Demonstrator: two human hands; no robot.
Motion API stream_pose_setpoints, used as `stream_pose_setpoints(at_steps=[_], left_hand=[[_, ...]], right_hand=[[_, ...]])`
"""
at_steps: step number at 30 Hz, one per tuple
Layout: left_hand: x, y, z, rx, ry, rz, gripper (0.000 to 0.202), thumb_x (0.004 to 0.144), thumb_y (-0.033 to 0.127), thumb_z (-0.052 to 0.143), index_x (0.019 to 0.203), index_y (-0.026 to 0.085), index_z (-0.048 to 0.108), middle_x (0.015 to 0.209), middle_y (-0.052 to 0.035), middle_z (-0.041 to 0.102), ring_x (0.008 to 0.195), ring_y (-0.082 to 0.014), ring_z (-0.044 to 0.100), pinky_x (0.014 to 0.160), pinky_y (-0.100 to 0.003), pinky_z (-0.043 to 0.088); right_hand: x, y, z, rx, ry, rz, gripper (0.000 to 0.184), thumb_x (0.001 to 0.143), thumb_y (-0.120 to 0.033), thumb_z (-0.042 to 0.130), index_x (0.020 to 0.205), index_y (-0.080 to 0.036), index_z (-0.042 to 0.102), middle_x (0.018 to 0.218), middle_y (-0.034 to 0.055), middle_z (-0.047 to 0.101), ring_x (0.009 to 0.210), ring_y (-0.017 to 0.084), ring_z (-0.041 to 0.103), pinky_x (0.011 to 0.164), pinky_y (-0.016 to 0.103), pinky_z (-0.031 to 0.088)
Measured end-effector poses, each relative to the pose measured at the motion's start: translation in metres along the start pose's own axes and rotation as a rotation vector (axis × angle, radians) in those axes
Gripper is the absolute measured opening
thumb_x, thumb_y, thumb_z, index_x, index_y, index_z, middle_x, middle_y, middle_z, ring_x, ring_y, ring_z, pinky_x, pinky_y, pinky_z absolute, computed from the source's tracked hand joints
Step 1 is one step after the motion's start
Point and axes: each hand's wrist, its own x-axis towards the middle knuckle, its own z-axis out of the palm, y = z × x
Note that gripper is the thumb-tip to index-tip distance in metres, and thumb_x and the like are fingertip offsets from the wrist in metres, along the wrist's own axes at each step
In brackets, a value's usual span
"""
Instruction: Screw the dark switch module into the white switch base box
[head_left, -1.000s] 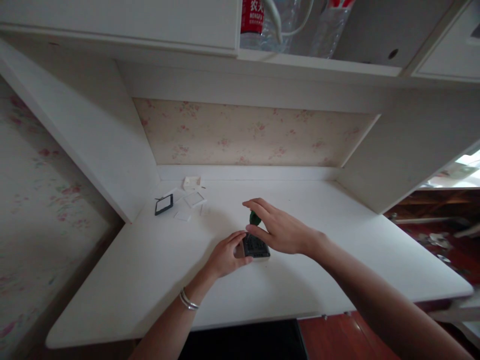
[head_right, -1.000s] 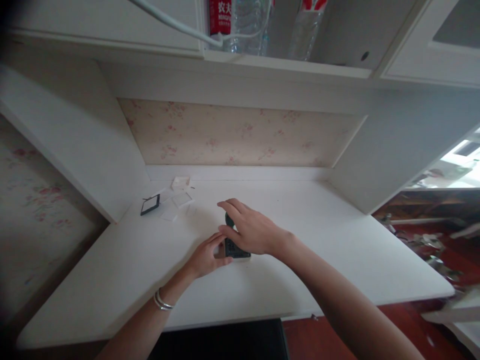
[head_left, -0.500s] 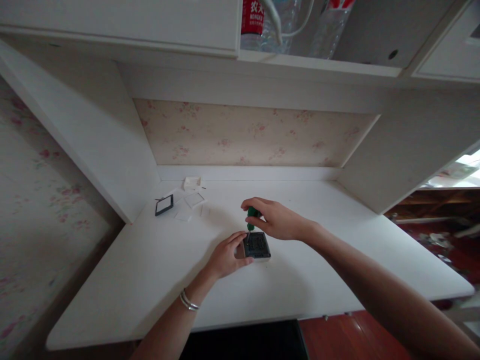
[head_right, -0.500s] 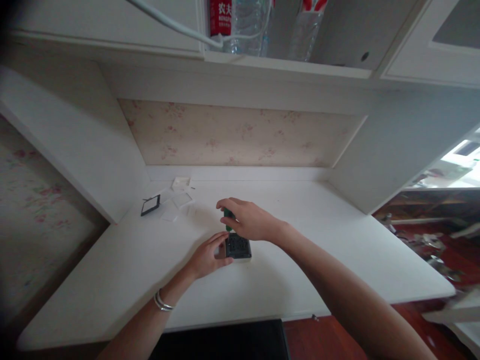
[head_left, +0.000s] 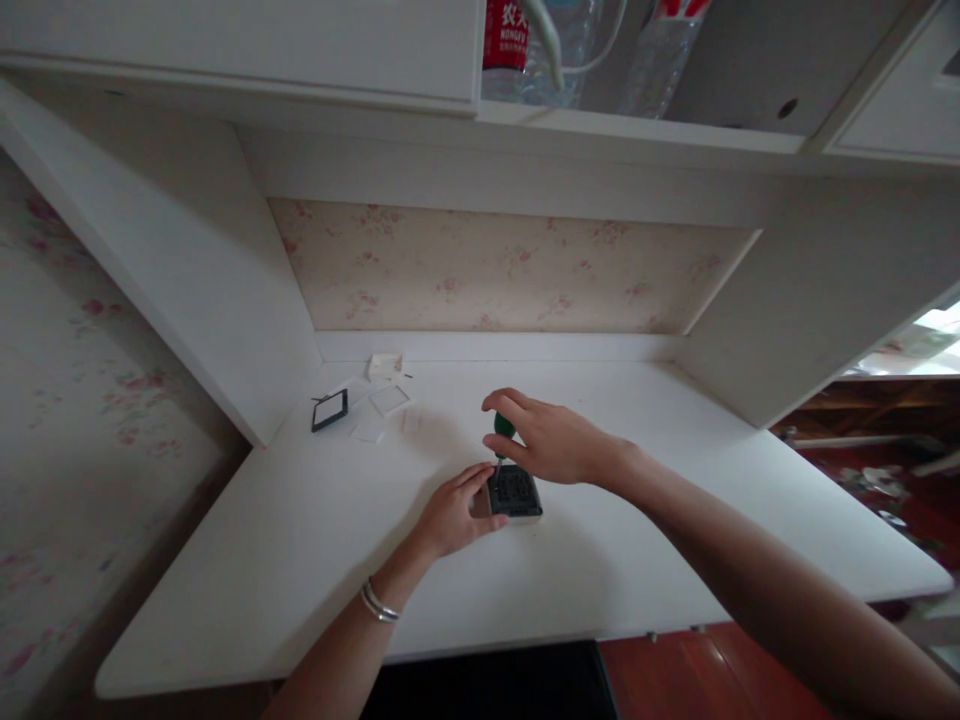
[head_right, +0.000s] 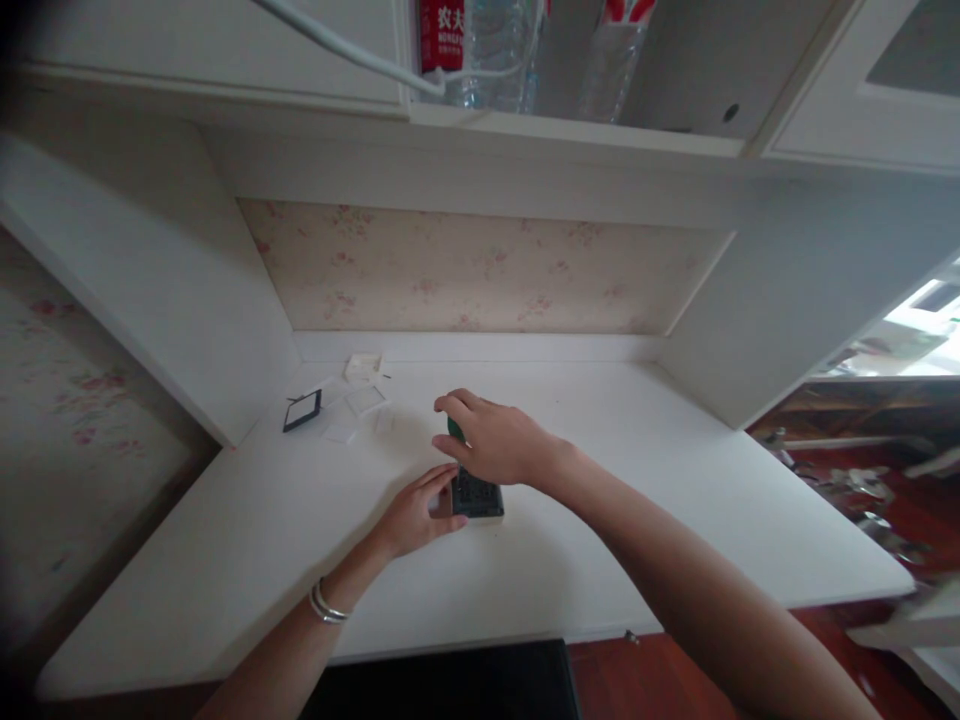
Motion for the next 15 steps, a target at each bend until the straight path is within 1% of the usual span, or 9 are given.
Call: stream_pose_setpoints(at_steps=[2, 3, 5, 6, 7, 9, 11, 13, 15], left_hand=[[0.000, 0.001, -0.001, -0.017, -0.006, 0.010, 0.072, 0.070, 0.046, 0.069, 0.133, 0.022, 0.045, 0.138, -0.0054, 0.047, 0.126, -0.0237, 0.044, 0.108, -0.036, 0.035], [0.000, 0.002, -0.002, -0.023, -0.008, 0.014, 0.072, 0.070, 0.045, 0.069, 0.133, 0.022, 0.045, 0.137, -0.0054, 0.047, 0.125, -0.0234, 0.045, 0.108, -0.036, 0.035], [0.000, 0.001, -0.002, -0.027, -0.013, 0.016, 0.072, 0.070, 0.045, 0.069, 0.133, 0.021, 0.045, 0.137, -0.0055, 0.048, 0.125, -0.0228, 0.045, 0.108, -0.035, 0.035], [0.000, 0.001, -0.002, -0.025, -0.013, 0.014, 0.072, 0.070, 0.046, 0.069, 0.133, 0.021, 0.045, 0.137, -0.0056, 0.048, 0.125, -0.0228, 0.045, 0.109, -0.035, 0.035], [0.000, 0.001, -0.001, -0.021, -0.011, 0.009, 0.072, 0.070, 0.046, 0.069, 0.133, 0.021, 0.045, 0.137, -0.0057, 0.047, 0.126, -0.0229, 0.044, 0.109, -0.036, 0.035], [-0.001, 0.000, 0.000, -0.014, -0.004, -0.001, 0.072, 0.070, 0.047, 0.069, 0.132, 0.022, 0.045, 0.137, -0.0058, 0.047, 0.126, -0.0233, 0.044, 0.109, -0.036, 0.035], [-0.001, -0.001, 0.000, -0.009, 0.003, -0.006, 0.072, 0.070, 0.047, 0.069, 0.132, 0.021, 0.046, 0.138, -0.0058, 0.047, 0.125, -0.0233, 0.045, 0.108, -0.036, 0.036], [-0.001, 0.000, 0.000, -0.006, 0.002, -0.002, 0.072, 0.070, 0.047, 0.069, 0.132, 0.021, 0.046, 0.138, -0.0057, 0.047, 0.125, -0.0227, 0.045, 0.108, -0.035, 0.036], [-0.001, 0.000, -0.001, -0.007, -0.007, 0.003, 0.072, 0.070, 0.048, 0.069, 0.133, 0.021, 0.045, 0.138, -0.0056, 0.046, 0.125, -0.0225, 0.045, 0.108, -0.034, 0.035]], right_hand=[[0.000, 0.002, -0.005, 0.039, -0.041, -0.072, 0.035, 0.094, -0.032, 0.036, 0.127, -0.020, 0.037, 0.132, 0.0116, 0.046, 0.100, 0.019, 0.058, 0.080, 0.030, 0.043], [0.000, 0.003, -0.007, 0.022, -0.074, -0.075, 0.034, 0.093, -0.032, 0.036, 0.125, -0.020, 0.040, 0.129, 0.0113, 0.049, 0.098, 0.019, 0.059, 0.079, 0.030, 0.043], [0.000, 0.003, -0.013, -0.088, -0.132, -0.002, 0.032, 0.092, -0.039, 0.037, 0.115, -0.019, 0.049, 0.111, 0.0107, 0.060, 0.090, 0.023, 0.061, 0.074, 0.033, 0.043], [0.002, 0.003, -0.015, -0.152, -0.147, 0.047, 0.035, 0.091, -0.045, 0.038, 0.109, -0.018, 0.053, 0.102, 0.0108, 0.063, 0.087, 0.025, 0.062, 0.071, 0.034, 0.043], [0.003, 0.002, -0.018, -0.201, -0.153, 0.082, 0.040, 0.090, -0.049, 0.038, 0.108, -0.018, 0.054, 0.099, 0.0115, 0.064, 0.085, 0.027, 0.062, 0.070, 0.035, 0.043], [0.007, 0.000, -0.022, -0.204, -0.181, 0.065, 0.045, 0.087, -0.052, 0.043, 0.116, -0.019, 0.051, 0.109, 0.0129, 0.061, 0.086, 0.027, 0.062, 0.068, 0.034, 0.043], [0.013, -0.001, -0.026, -0.149, -0.255, -0.034, 0.045, 0.085, -0.045, 0.049, 0.124, -0.023, 0.046, 0.119, 0.0114, 0.057, 0.088, 0.024, 0.062, 0.068, 0.031, 0.043], [0.020, 0.000, -0.028, -0.167, -0.324, -0.068, 0.040, 0.083, -0.042, 0.051, 0.119, -0.023, 0.050, 0.112, 0.0110, 0.061, 0.089, 0.025, 0.062, 0.067, 0.031, 0.042], [0.027, 0.002, -0.029, -0.259, -0.339, 0.003, 0.041, 0.083, -0.050, 0.049, 0.107, -0.018, 0.057, 0.098, 0.0136, 0.065, 0.088, 0.029, 0.062, 0.066, 0.034, 0.042]])
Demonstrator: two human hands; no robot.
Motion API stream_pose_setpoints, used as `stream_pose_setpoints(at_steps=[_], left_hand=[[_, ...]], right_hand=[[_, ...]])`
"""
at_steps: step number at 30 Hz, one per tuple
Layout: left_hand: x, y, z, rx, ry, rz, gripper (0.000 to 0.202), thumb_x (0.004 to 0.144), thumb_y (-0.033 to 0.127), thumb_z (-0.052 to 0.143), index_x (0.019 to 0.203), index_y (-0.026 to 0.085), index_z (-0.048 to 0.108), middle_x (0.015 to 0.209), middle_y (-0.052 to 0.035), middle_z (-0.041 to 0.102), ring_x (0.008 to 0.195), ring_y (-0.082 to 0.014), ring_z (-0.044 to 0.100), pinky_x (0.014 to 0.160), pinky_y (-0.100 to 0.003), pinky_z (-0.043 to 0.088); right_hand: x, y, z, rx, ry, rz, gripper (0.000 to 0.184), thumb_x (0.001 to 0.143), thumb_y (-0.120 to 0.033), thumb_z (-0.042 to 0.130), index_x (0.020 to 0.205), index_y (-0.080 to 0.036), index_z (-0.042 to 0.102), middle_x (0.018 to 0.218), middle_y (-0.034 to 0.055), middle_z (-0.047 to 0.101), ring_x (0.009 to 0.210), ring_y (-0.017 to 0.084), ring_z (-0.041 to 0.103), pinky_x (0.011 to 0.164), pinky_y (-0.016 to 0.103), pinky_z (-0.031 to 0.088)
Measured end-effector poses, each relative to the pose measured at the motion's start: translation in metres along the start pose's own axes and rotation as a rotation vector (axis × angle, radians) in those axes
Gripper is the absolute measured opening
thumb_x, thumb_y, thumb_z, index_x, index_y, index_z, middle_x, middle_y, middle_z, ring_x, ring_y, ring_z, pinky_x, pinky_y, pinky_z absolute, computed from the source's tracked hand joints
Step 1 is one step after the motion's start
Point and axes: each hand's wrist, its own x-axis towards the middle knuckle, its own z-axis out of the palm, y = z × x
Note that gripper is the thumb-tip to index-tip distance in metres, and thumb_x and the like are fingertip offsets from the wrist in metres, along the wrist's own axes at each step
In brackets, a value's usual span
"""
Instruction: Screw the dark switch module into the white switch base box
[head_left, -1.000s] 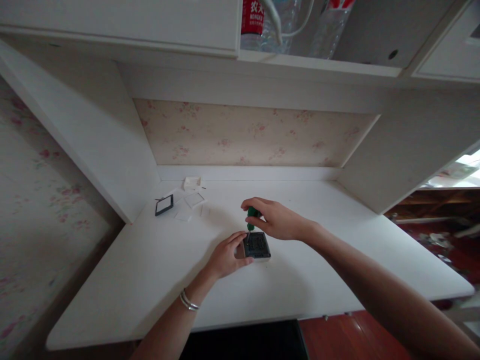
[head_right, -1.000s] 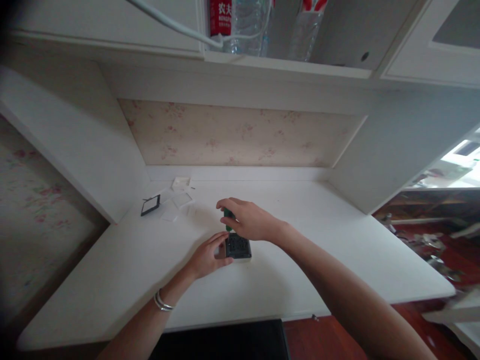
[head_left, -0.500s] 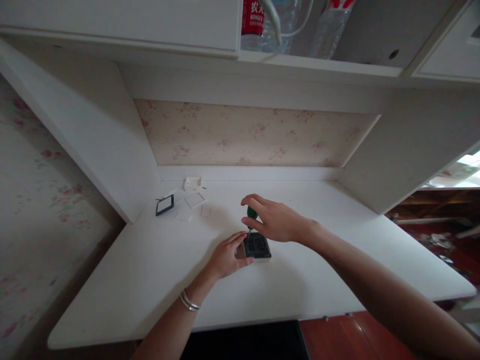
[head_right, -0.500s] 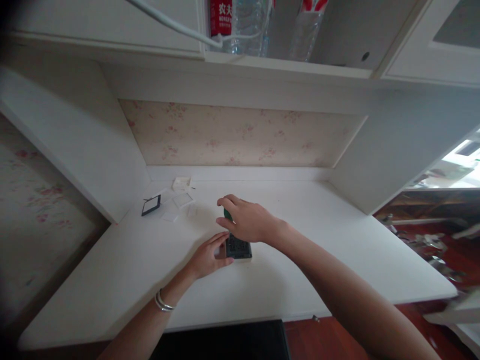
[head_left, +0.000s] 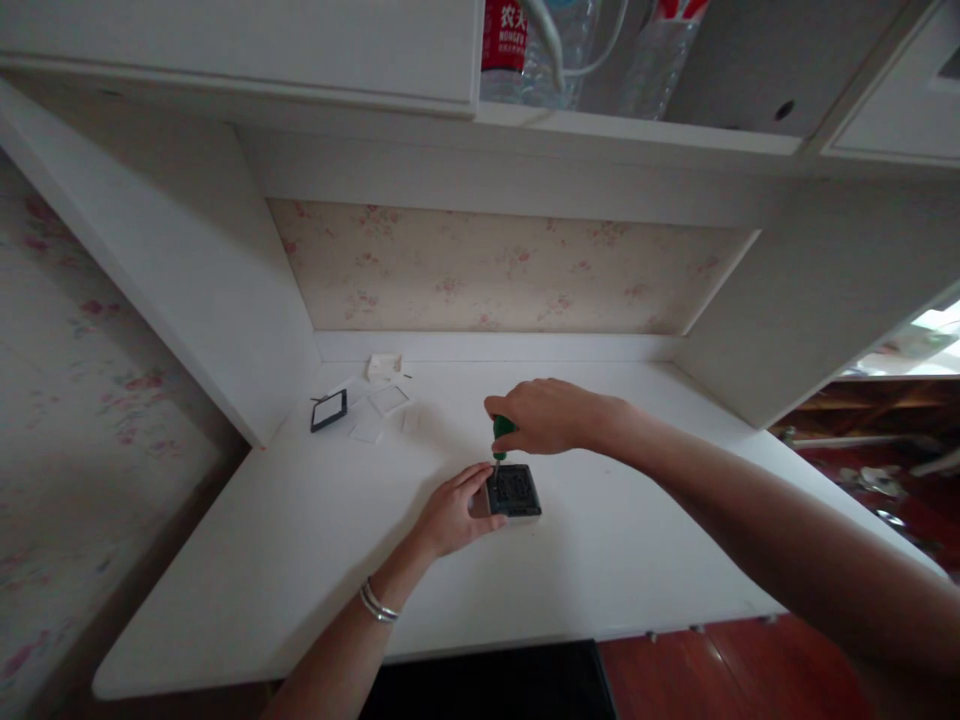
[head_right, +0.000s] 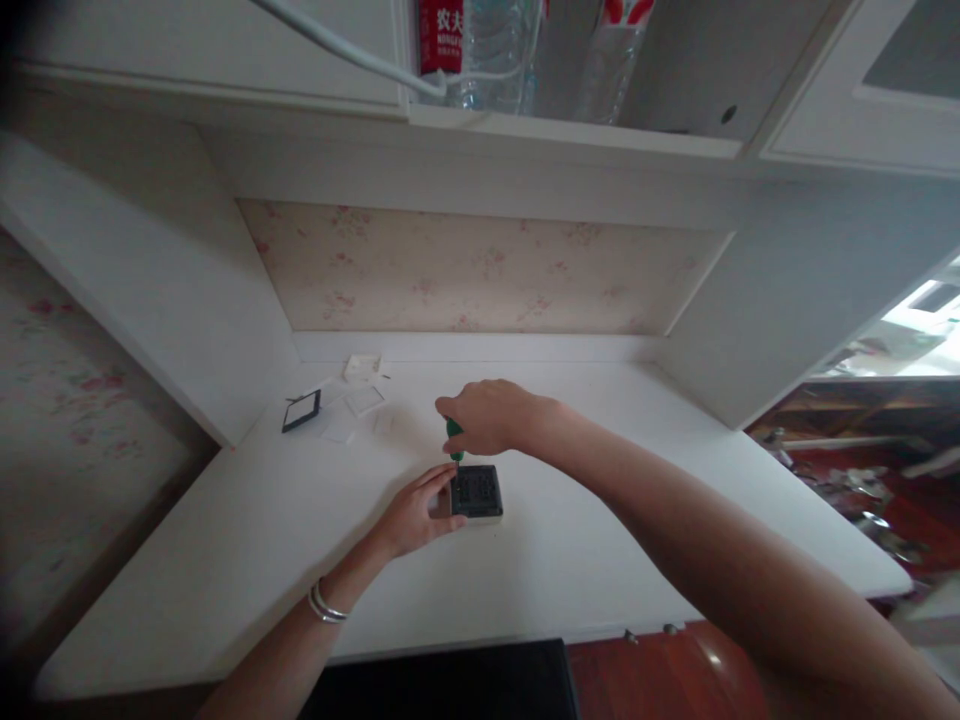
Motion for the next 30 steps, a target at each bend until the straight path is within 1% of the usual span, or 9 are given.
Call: stream_pose_setpoints(at_steps=[3, 6, 8, 11, 14, 18, 22, 26, 30], left_hand=[[0.000, 0.000, -0.001, -0.002, -0.010, -0.009, 0.072, 0.071, 0.049, 0.068, 0.133, 0.021, 0.045, 0.139, -0.0061, 0.045, 0.126, -0.0232, 0.044, 0.109, -0.036, 0.034], [0.000, 0.000, 0.000, -0.009, -0.007, -0.018, 0.072, 0.070, 0.049, 0.069, 0.133, 0.022, 0.045, 0.140, -0.0061, 0.045, 0.126, -0.0238, 0.044, 0.109, -0.037, 0.034], [0.000, -0.001, 0.000, -0.013, -0.006, -0.011, 0.072, 0.070, 0.049, 0.069, 0.132, 0.022, 0.046, 0.140, -0.0059, 0.045, 0.126, -0.0237, 0.044, 0.109, -0.037, 0.035], [0.000, -0.001, 0.000, -0.016, -0.002, -0.005, 0.072, 0.069, 0.050, 0.069, 0.132, 0.022, 0.046, 0.139, -0.0057, 0.046, 0.126, -0.0236, 0.045, 0.109, -0.037, 0.035], [0.000, 0.000, -0.001, -0.019, 0.006, -0.006, 0.072, 0.070, 0.049, 0.070, 0.132, 0.022, 0.046, 0.139, -0.0052, 0.046, 0.125, -0.0233, 0.045, 0.109, -0.036, 0.036], [0.000, -0.001, -0.002, -0.009, -0.006, 0.005, 0.072, 0.070, 0.049, 0.069, 0.133, 0.021, 0.046, 0.139, -0.0061, 0.045, 0.126, -0.0230, 0.044, 0.109, -0.036, 0.035], [0.000, 0.000, -0.002, -0.007, -0.015, 0.000, 0.073, 0.070, 0.048, 0.069, 0.133, 0.021, 0.045, 0.139, -0.0068, 0.045, 0.127, -0.0233, 0.043, 0.110, -0.036, 0.034], [0.000, 0.002, -0.002, -0.015, -0.012, -0.006, 0.071, 0.070, 0.047, 0.069, 0.132, 0.021, 0.046, 0.140, -0.0057, 0.045, 0.126, -0.0227, 0.044, 0.110, -0.036, 0.033], [0.000, 0.003, -0.002, -0.025, -0.010, -0.021, 0.071, 0.069, 0.048, 0.069, 0.131, 0.022, 0.047, 0.139, -0.0061, 0.046, 0.126, -0.0240, 0.044, 0.109, -0.038, 0.034]], right_hand=[[0.006, 0.004, -0.001, 0.010, 0.006, 0.001, 0.053, 0.078, -0.056, 0.053, 0.114, -0.018, 0.054, 0.108, 0.0151, 0.062, 0.086, 0.028, 0.062, 0.066, 0.034, 0.043], [0.009, 0.006, -0.001, 0.080, -0.003, -0.155, 0.044, 0.078, -0.038, 0.059, 0.118, -0.023, 0.049, 0.112, 0.0096, 0.061, 0.085, 0.022, 0.062, 0.066, 0.030, 0.043], [0.010, 0.007, 0.000, 0.029, 0.005, -0.096, 0.034, 0.083, -0.041, 0.053, 0.111, -0.021, 0.054, 0.100, 0.0106, 0.064, 0.085, 0.025, 0.062, 0.065, 0.032, 0.042], [0.010, 0.008, 0.000, 0.011, 0.011, 0.011, 0.049, 0.081, -0.055, 0.049, 0.115, -0.019, 0.052, 0.103, 0.0137, 0.063, 0.082, 0.027, 0.062, 0.063, 0.034, 0.043], [0.008, 0.009, 0.000, 0.117, -0.021, -0.130, 0.048, 0.080, -0.043, 0.056, 0.123, -0.024, 0.044, 0.118, 0.0100, 0.058, 0.081, 0.021, 0.063, 0.064, 0.030, 0.043], [0.005, 0.009, -0.002, -0.014, 0.004, 0.002, 0.043, 0.084, -0.053, 0.046, 0.109, -0.019, 0.055, 0.094, 0.0124, 0.066, 0.081, 0.028, 0.063, 0.062, 0.033, 0.042], [0.002, 0.007, -0.001, 0.049, 0.001, -0.071, 0.048, 0.082, -0.049, 0.051, 0.123, -0.023, 0.046, 0.115, 0.0122, 0.060, 0.086, 0.025, 0.063, 0.065, 0.032, 0.042], [0.000, 0.005, 0.001, 0.017, -0.003, -0.001, 0.043, 0.085, -0.049, 0.046, 0.115, -0.018, 0.051, 0.101, 0.0138, 0.065, 0.086, 0.027, 0.063, 0.066, 0.033, 0.042], [-0.001, 0.006, 0.002, 0.076, 0.022, -0.054, 0.050, 0.084, -0.049, 0.048, 0.128, -0.024, 0.041, 0.120, 0.0127, 0.058, 0.087, 0.025, 0.064, 0.065, 0.032, 0.042]])
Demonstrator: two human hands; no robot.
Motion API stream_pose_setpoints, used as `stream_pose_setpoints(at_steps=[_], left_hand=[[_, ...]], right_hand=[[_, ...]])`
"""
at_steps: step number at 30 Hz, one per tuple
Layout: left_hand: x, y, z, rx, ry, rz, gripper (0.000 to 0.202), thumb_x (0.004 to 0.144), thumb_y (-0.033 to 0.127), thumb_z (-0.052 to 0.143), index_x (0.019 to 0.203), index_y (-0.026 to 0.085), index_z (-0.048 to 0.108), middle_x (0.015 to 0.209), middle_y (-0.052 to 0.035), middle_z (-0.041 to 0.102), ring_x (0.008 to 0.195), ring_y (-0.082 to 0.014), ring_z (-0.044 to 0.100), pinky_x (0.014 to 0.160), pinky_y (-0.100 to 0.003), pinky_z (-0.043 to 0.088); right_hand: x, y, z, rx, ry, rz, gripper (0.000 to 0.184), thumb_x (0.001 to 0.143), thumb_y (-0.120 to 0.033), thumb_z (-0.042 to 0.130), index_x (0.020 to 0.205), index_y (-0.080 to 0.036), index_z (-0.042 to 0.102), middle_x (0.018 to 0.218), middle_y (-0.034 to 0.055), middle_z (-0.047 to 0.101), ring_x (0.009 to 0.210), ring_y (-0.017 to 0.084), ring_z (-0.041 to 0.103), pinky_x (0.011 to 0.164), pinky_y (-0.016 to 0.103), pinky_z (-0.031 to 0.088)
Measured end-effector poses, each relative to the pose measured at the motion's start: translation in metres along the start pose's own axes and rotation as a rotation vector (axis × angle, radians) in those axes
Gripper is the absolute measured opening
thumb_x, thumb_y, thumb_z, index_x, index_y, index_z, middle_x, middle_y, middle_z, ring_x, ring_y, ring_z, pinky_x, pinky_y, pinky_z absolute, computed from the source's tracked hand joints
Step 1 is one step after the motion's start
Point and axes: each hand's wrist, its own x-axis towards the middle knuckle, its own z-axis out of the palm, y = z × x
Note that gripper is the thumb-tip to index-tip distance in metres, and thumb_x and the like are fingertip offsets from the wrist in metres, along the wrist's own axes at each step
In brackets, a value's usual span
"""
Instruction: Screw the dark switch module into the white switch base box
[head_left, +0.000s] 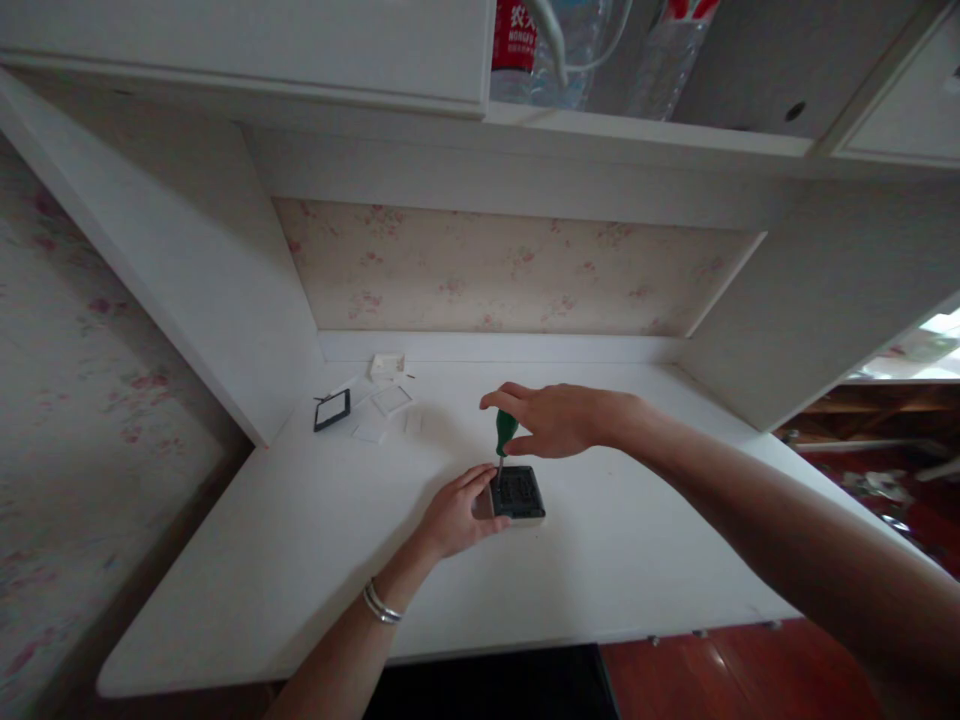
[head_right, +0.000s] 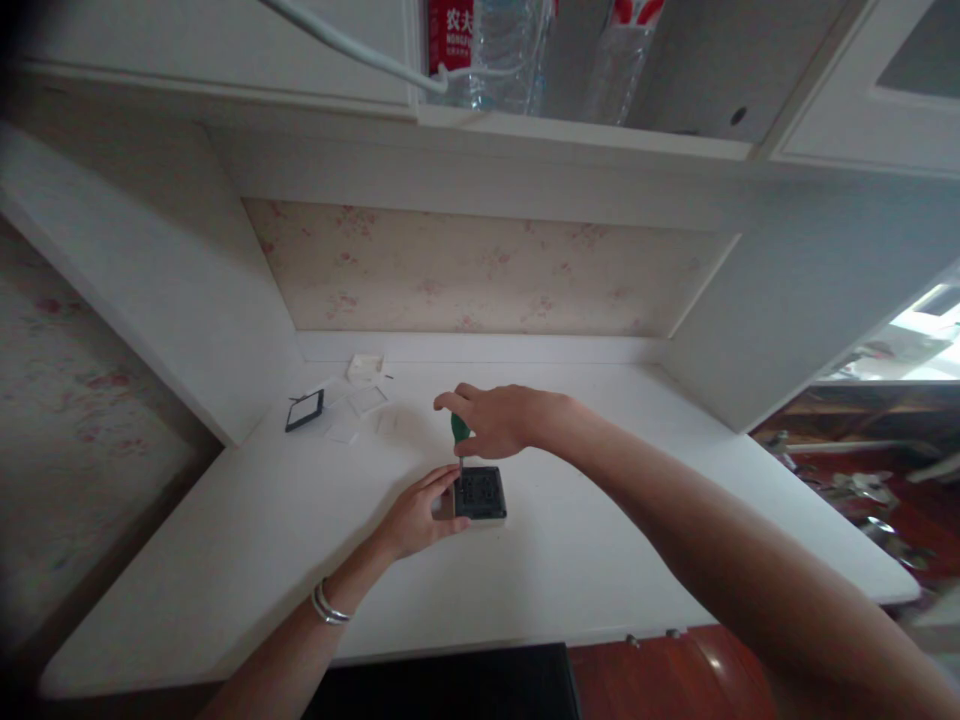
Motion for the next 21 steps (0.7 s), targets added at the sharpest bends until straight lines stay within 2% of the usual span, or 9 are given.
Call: stream_pose_setpoints(at_steps=[3, 5, 9, 11, 13, 15, 17, 19, 21], left_hand=[[0.0002, -0.0001, 0.0000, -0.002, -0.007, 0.003, 0.071, 0.070, 0.048, 0.069, 0.132, 0.022, 0.046, 0.139, -0.0062, 0.045, 0.126, -0.0237, 0.044, 0.109, -0.037, 0.034], [0.0003, -0.0002, 0.0000, -0.003, -0.012, 0.010, 0.072, 0.070, 0.048, 0.069, 0.133, 0.022, 0.045, 0.139, -0.0062, 0.045, 0.127, -0.0233, 0.043, 0.109, -0.037, 0.034], [0.0005, 0.0004, -0.0002, 0.001, -0.007, -0.002, 0.071, 0.070, 0.047, 0.069, 0.132, 0.022, 0.046, 0.139, -0.0060, 0.045, 0.126, -0.0239, 0.044, 0.109, -0.038, 0.034], [0.0007, 0.0007, -0.0002, -0.001, -0.005, 0.006, 0.070, 0.070, 0.046, 0.070, 0.132, 0.023, 0.046, 0.139, -0.0054, 0.046, 0.126, -0.0237, 0.044, 0.109, -0.038, 0.035], [0.0008, 0.0007, 0.0001, 0.001, 0.001, 0.015, 0.071, 0.070, 0.045, 0.070, 0.133, 0.023, 0.045, 0.139, -0.0055, 0.046, 0.126, -0.0237, 0.044, 0.109, -0.038, 0.035], [0.0008, 0.0002, 0.0008, 0.009, 0.004, 0.017, 0.070, 0.070, 0.045, 0.070, 0.132, 0.022, 0.045, 0.139, -0.0061, 0.046, 0.126, -0.0238, 0.044, 0.109, -0.038, 0.034], [0.0006, -0.0005, 0.0016, 0.012, 0.008, 0.013, 0.070, 0.070, 0.046, 0.070, 0.132, 0.021, 0.047, 0.139, -0.0064, 0.046, 0.126, -0.0237, 0.044, 0.109, -0.038, 0.034], [0.0005, -0.0007, 0.0018, 0.009, 0.007, 0.009, 0.070, 0.070, 0.047, 0.070, 0.131, 0.022, 0.047, 0.139, -0.0059, 0.046, 0.126, -0.0236, 0.044, 0.109, -0.037, 0.035], [0.0003, -0.0003, 0.0014, 0.005, 0.004, 0.006, 0.071, 0.070, 0.047, 0.070, 0.132, 0.023, 0.046, 0.139, -0.0055, 0.045, 0.126, -0.0239, 0.044, 0.109, -0.038, 0.034]], right_hand=[[-0.0006, 0.0011, -0.0002, -0.020, -0.003, 0.016, 0.042, 0.086, -0.049, 0.045, 0.118, -0.021, 0.050, 0.105, 0.0125, 0.064, 0.085, 0.026, 0.064, 0.064, 0.032, 0.042], [-0.0009, 0.0015, 0.0002, -0.083, 0.033, 0.098, 0.051, 0.084, -0.058, 0.043, 0.113, -0.018, 0.053, 0.098, 0.0146, 0.065, 0.086, 0.030, 0.063, 0.065, 0.035, 0.042], [-0.0022, 0.0013, 0.0029, 0.030, 0.037, -0.034, 0.048, 0.084, -0.045, 0.051, 0.127, -0.025, 0.042, 0.122, 0.0109, 0.056, 0.088, 0.023, 0.063, 0.069, 0.032, 0.042], [-0.0028, 0.0008, 0.0048, 0.035, 0.026, -0.014, 0.038, 0.086, -0.043, 0.048, 0.118, -0.021, 0.049, 0.112, 0.0112, 0.062, 0.088, 0.023, 0.062, 0.070, 0.032, 0.042], [-0.0033, 0.0009, 0.0064, -0.006, 0.053, 0.077, 0.043, 0.087, -0.052, 0.043, 0.110, -0.018, 0.054, 0.101, 0.0135, 0.065, 0.088, 0.027, 0.062, 0.070, 0.034, 0.041], [-0.0040, 0.0021, 0.0072, 0.022, 0.081, 0.071, 0.051, 0.085, -0.056, 0.044, 0.118, -0.018, 0.050, 0.111, 0.0149, 0.061, 0.087, 0.026, 0.062, 0.070, 0.034, 0.042], [-0.0046, 0.0041, 0.0071, 0.110, 0.064, -0.044, 0.047, 0.085, -0.047, 0.048, 0.125, -0.021, 0.043, 0.122, 0.0124, 0.056, 0.088, 0.021, 0.062, 0.071, 0.031, 0.042], [-0.0048, 0.0058, 0.0064, 0.110, 0.041, -0.057, 0.040, 0.086, -0.042, 0.049, 0.120, -0.021, 0.047, 0.112, 0.0108, 0.061, 0.086, 0.020, 0.062, 0.070, 0.029, 0.042], [-0.0047, 0.0066, 0.0057, 0.030, 0.051, 0.040, 0.041, 0.086, -0.051, 0.046, 0.110, -0.019, 0.053, 0.097, 0.0113, 0.065, 0.084, 0.024, 0.062, 0.068, 0.032, 0.042]])
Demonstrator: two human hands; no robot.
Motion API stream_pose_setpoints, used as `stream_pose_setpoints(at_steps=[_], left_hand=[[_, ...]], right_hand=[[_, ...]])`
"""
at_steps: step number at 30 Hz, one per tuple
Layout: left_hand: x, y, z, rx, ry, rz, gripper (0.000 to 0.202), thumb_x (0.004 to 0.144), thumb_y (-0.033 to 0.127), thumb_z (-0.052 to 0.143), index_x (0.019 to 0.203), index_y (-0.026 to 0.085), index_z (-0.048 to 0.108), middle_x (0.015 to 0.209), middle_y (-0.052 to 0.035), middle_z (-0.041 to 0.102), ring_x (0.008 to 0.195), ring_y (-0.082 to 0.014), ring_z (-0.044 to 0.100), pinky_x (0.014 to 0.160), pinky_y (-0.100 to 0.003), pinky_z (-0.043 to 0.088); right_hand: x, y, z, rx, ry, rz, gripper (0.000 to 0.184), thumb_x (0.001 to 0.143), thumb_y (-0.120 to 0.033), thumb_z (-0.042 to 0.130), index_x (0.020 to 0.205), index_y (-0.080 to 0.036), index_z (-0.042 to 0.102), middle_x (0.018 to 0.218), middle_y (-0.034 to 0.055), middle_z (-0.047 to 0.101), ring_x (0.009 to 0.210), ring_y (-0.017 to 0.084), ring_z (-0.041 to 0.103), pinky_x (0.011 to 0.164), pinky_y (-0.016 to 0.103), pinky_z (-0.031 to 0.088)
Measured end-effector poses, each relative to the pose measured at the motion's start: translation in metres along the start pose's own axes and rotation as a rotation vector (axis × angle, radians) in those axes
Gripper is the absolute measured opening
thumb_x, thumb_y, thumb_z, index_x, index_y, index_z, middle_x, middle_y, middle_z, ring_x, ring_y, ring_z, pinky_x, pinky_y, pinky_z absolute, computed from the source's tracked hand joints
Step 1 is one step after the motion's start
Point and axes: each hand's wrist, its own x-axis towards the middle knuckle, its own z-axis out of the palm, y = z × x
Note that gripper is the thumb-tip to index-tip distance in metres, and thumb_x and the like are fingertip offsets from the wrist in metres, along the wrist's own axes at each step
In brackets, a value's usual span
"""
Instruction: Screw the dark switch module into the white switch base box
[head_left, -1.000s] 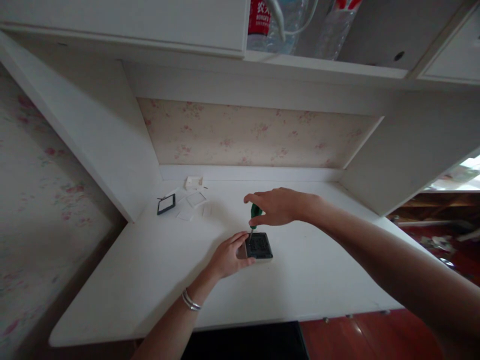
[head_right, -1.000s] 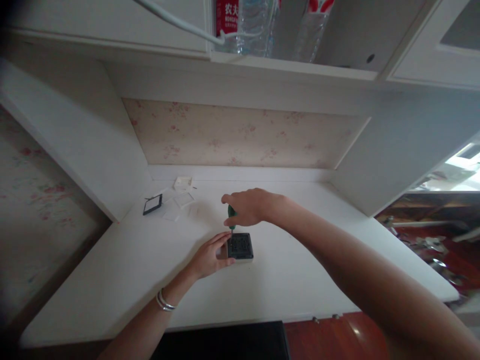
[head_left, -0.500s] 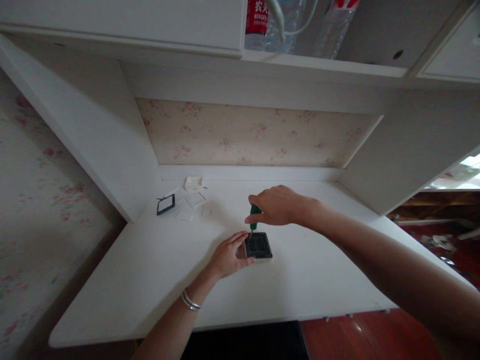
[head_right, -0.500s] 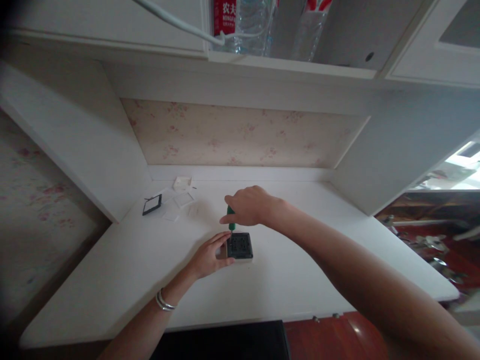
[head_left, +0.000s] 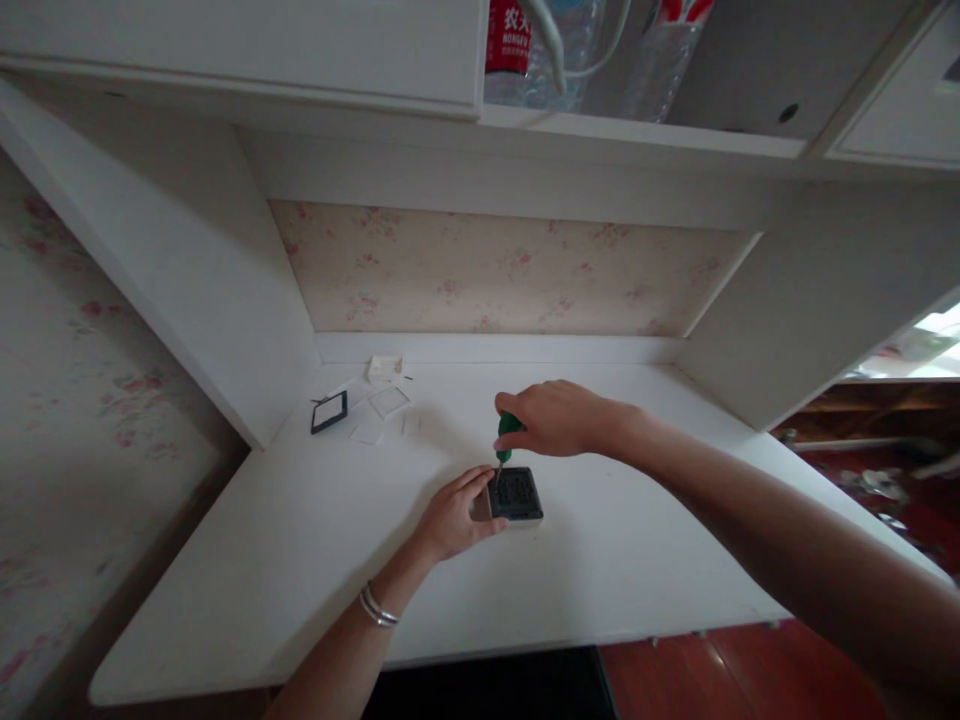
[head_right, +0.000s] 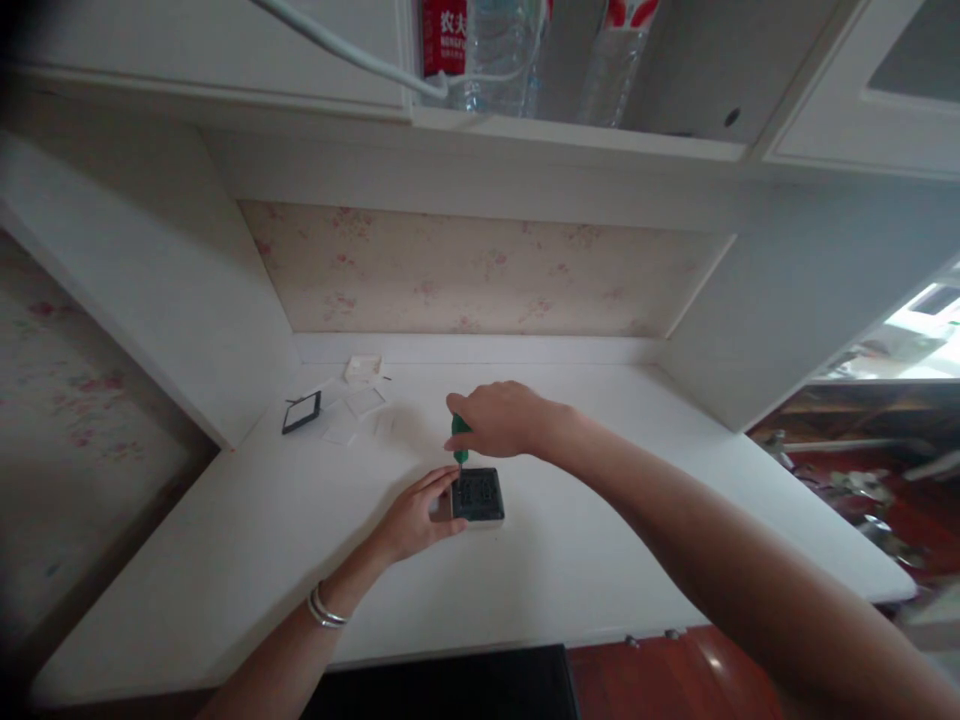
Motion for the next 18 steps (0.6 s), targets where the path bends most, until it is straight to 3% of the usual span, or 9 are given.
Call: stream_pose_setpoints(at_steps=[2, 5, 7, 9, 11, 13, 16, 18], left_hand=[[-0.0001, 0.0005, -0.0008, 0.001, -0.003, -0.002, 0.071, 0.070, 0.046, 0.069, 0.132, 0.023, 0.046, 0.140, -0.0056, 0.045, 0.126, -0.0241, 0.044, 0.109, -0.039, 0.034], [-0.0002, 0.0005, -0.0014, 0.001, -0.005, 0.005, 0.070, 0.071, 0.046, 0.069, 0.133, 0.023, 0.045, 0.140, -0.0053, 0.045, 0.126, -0.0230, 0.044, 0.108, -0.037, 0.035], [-0.0002, -0.0001, -0.0012, 0.003, -0.008, 0.014, 0.071, 0.071, 0.047, 0.068, 0.133, 0.023, 0.044, 0.140, -0.0047, 0.045, 0.126, -0.0222, 0.044, 0.109, -0.035, 0.035], [-0.0003, -0.0009, -0.0008, 0.010, -0.007, 0.014, 0.071, 0.071, 0.047, 0.068, 0.134, 0.022, 0.044, 0.140, -0.0050, 0.045, 0.127, -0.0224, 0.043, 0.109, -0.036, 0.034], [-0.0003, -0.0012, -0.0006, 0.012, -0.002, 0.012, 0.071, 0.071, 0.048, 0.068, 0.133, 0.022, 0.045, 0.140, -0.0056, 0.045, 0.127, -0.0229, 0.043, 0.109, -0.036, 0.034], [-0.0004, -0.0011, -0.0007, 0.010, 0.000, 0.022, 0.072, 0.071, 0.048, 0.068, 0.133, 0.022, 0.044, 0.139, -0.0054, 0.045, 0.126, -0.0227, 0.044, 0.108, -0.035, 0.035], [-0.0003, -0.0006, -0.0011, 0.013, -0.001, 0.034, 0.072, 0.071, 0.047, 0.068, 0.134, 0.022, 0.044, 0.139, -0.0047, 0.046, 0.125, -0.0223, 0.045, 0.108, -0.035, 0.036], [-0.0002, -0.0006, -0.0011, 0.017, 0.003, 0.025, 0.072, 0.071, 0.047, 0.069, 0.133, 0.022, 0.044, 0.139, -0.0053, 0.046, 0.125, -0.0227, 0.045, 0.108, -0.035, 0.036]], right_hand=[[0.0003, -0.0003, -0.0003, -0.012, 0.026, 0.023, 0.050, 0.083, -0.058, 0.047, 0.115, -0.019, 0.052, 0.104, 0.0131, 0.064, 0.084, 0.025, 0.063, 0.068, 0.033, 0.042], [0.0009, -0.0015, 0.0000, 0.062, -0.001, -0.101, 0.043, 0.084, -0.046, 0.052, 0.118, -0.021, 0.050, 0.114, 0.0117, 0.060, 0.086, 0.022, 0.062, 0.070, 0.031, 0.042], [0.0015, -0.0022, 0.0004, 0.015, 0.000, -0.047, 0.036, 0.086, -0.045, 0.048, 0.110, -0.019, 0.055, 0.103, 0.0122, 0.064, 0.086, 0.024, 0.062, 0.069, 0.032, 0.042], [0.0020, -0.0024, 0.0005, -0.010, 0.021, 0.008, 0.044, 0.085, -0.052, 0.046, 0.112, -0.018, 0.053, 0.104, 0.0136, 0.064, 0.085, 0.026, 0.062, 0.068, 0.034, 0.043], [0.0024, -0.0026, -0.0001, 0.051, 0.010, -0.066, 0.047, 0.084, -0.049, 0.050, 0.121, -0.020, 0.047, 0.116, 0.0132, 0.059, 0.087, 0.023, 0.062, 0.070, 0.032, 0.043], [0.0024, -0.0032, -0.0014, 0.064, -0.029, -0.120, 0.041, 0.084, -0.043, 0.052, 0.119, -0.021, 0.049, 0.114, 0.0113, 0.060, 0.088, 0.022, 0.062, 0.070, 0.030, 0.043], [0.0021, -0.0050, -0.0035, -0.049, -0.015, 0.014, 0.045, 0.085, -0.055, 0.044, 0.109, -0.019, 0.056, 0.098, 0.0124, 0.065, 0.086, 0.027, 0.062, 0.068, 0.035, 0.043], [0.0018, -0.0059, -0.0040, -0.024, 0.001, -0.008, 0.053, 0.082, -0.058, 0.047, 0.119, -0.021, 0.050, 0.110, 0.0133, 0.062, 0.086, 0.027, 0.062, 0.068, 0.035, 0.043]])
